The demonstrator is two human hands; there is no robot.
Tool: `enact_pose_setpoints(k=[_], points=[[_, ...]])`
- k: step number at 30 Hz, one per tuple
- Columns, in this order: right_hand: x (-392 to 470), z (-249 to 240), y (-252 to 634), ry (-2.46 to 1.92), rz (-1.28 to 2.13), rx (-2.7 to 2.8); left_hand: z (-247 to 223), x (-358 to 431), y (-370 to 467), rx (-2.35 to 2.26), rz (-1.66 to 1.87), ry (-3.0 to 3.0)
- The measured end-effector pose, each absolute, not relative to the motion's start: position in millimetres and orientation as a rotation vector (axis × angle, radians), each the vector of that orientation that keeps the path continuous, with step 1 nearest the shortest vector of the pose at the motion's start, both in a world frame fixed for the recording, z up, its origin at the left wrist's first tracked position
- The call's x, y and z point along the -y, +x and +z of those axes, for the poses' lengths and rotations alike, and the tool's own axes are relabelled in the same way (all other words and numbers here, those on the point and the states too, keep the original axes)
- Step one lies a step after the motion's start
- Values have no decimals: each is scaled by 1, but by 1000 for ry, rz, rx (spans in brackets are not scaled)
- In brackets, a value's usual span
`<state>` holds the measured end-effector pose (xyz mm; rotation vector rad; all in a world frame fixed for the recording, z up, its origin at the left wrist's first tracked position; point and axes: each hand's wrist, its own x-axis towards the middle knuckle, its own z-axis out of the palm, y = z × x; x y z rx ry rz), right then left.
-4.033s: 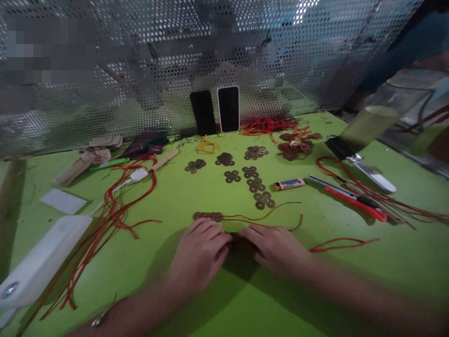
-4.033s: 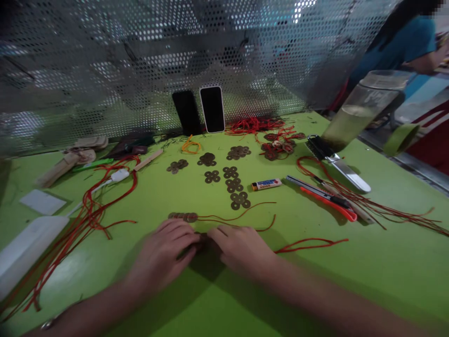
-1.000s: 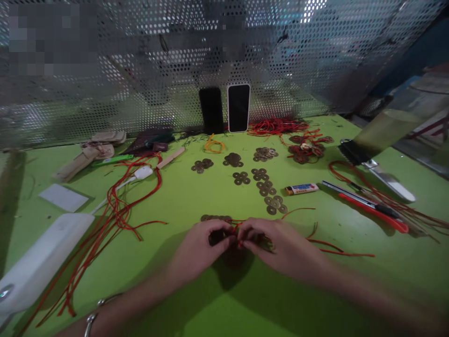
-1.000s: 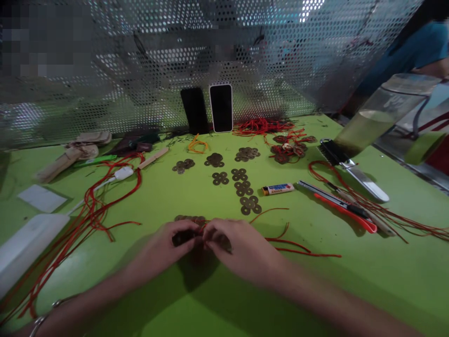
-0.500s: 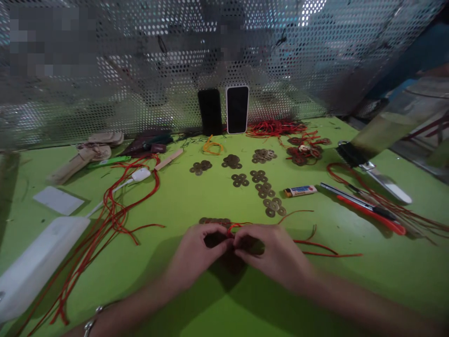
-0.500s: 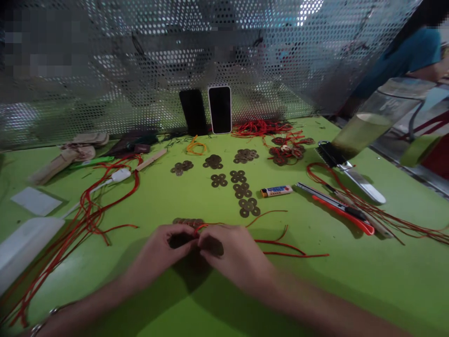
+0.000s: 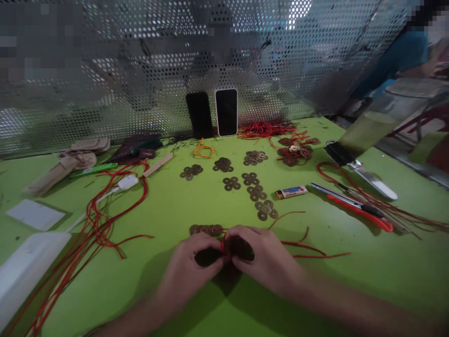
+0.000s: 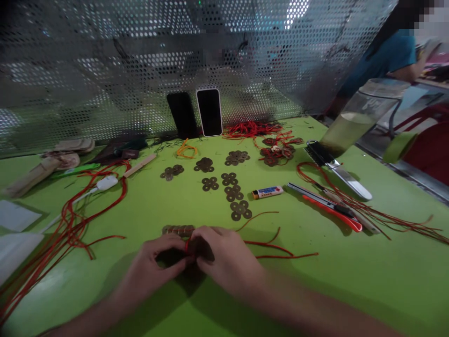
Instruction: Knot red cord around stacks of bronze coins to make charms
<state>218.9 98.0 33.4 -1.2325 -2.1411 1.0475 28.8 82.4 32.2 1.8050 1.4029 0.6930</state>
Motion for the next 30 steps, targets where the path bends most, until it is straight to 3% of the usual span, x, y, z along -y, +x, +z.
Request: enact_pose_setpoints(k=[7,30], points=[[-99,26,219,-1182,987,2155,29,-77,28,-1184,901,2162],[-114,33,230,-1088,1011,2323,29,-78,28,-1229,857,1956]])
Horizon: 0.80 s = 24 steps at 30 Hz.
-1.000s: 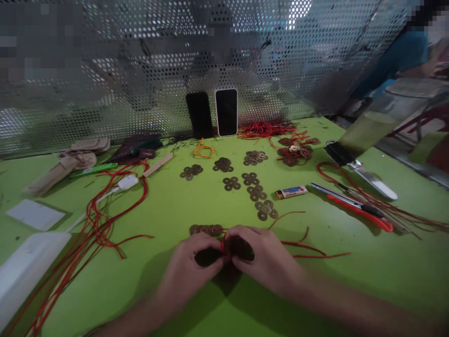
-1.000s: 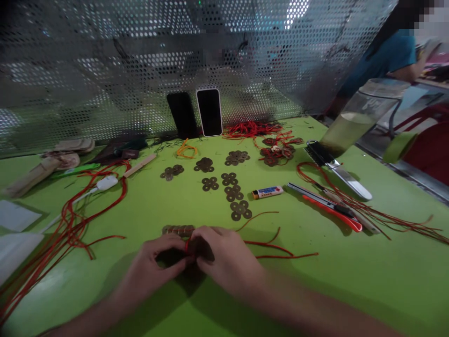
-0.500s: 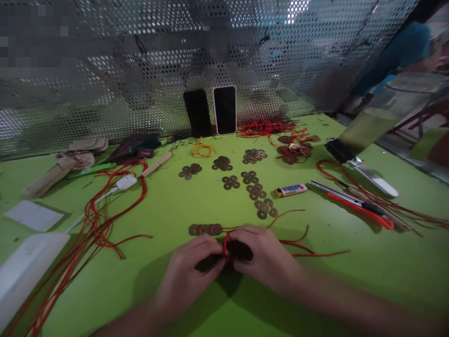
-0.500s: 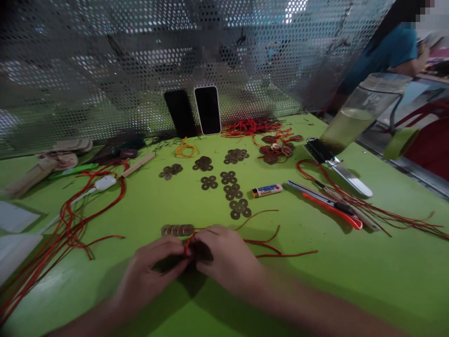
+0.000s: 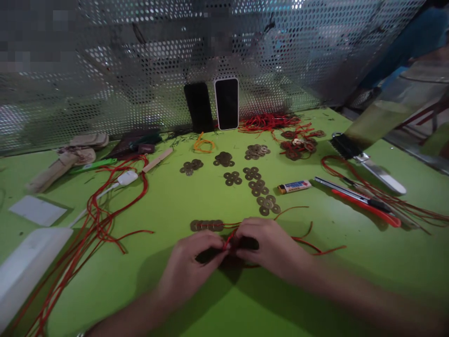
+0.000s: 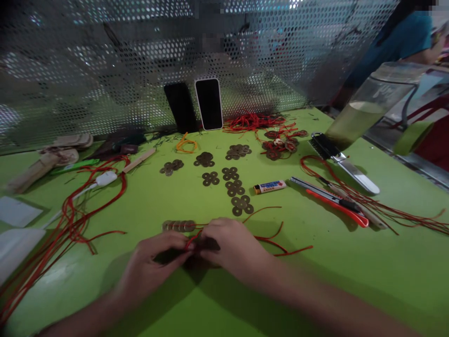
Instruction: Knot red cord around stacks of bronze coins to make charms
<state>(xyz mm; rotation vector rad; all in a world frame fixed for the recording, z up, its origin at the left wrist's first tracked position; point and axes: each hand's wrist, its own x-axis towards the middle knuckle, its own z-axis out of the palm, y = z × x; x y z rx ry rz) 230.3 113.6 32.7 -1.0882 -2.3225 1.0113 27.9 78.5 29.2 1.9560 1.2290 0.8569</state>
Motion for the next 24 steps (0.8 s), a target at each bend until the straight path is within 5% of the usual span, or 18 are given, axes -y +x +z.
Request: enact_pose_setpoints(k=[16,24], points=[[-119,41,277,-1217,702,2542,31,-79,29,-1226,833,1888],[-108,54,304,-1205,1462,2027,36,-82,31,-1270,696,2095]])
